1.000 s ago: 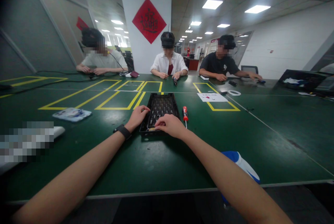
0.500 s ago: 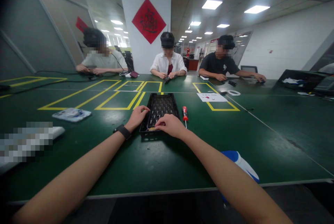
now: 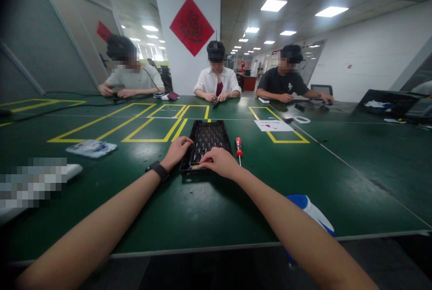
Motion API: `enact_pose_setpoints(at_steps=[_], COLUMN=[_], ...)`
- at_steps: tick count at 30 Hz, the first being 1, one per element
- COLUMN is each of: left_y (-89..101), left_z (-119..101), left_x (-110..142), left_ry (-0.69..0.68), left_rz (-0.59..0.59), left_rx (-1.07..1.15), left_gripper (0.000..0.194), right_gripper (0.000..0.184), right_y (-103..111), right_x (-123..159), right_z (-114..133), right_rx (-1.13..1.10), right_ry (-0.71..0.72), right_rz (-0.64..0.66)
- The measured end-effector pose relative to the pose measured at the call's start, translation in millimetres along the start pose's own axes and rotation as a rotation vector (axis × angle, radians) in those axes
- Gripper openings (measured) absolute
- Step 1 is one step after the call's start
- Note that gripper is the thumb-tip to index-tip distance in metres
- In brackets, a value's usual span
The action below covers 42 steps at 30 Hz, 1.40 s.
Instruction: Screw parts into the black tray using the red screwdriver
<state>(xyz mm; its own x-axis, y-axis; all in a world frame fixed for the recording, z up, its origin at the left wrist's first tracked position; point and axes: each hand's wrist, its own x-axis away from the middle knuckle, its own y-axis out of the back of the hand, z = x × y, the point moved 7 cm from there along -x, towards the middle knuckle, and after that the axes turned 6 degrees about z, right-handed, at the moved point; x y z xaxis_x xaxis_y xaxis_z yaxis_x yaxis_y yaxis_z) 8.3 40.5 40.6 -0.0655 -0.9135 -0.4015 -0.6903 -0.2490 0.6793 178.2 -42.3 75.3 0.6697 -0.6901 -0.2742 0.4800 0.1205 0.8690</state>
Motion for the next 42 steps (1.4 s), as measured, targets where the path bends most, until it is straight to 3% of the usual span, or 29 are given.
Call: enact_pose_setpoints(at_steps=[42], left_y=[-1.3], left_z=[2.8], left_x=[-1.5], left_ry=[-0.024], left_rz=[-0.015], left_rx=[-0.001], left_gripper=[0.021], right_gripper=[0.017], right_y=[0.6], right_x=[-1.3], right_z=[2.2], right_rx=[-0.031], right_ry=[0.002], right_rz=[0.018])
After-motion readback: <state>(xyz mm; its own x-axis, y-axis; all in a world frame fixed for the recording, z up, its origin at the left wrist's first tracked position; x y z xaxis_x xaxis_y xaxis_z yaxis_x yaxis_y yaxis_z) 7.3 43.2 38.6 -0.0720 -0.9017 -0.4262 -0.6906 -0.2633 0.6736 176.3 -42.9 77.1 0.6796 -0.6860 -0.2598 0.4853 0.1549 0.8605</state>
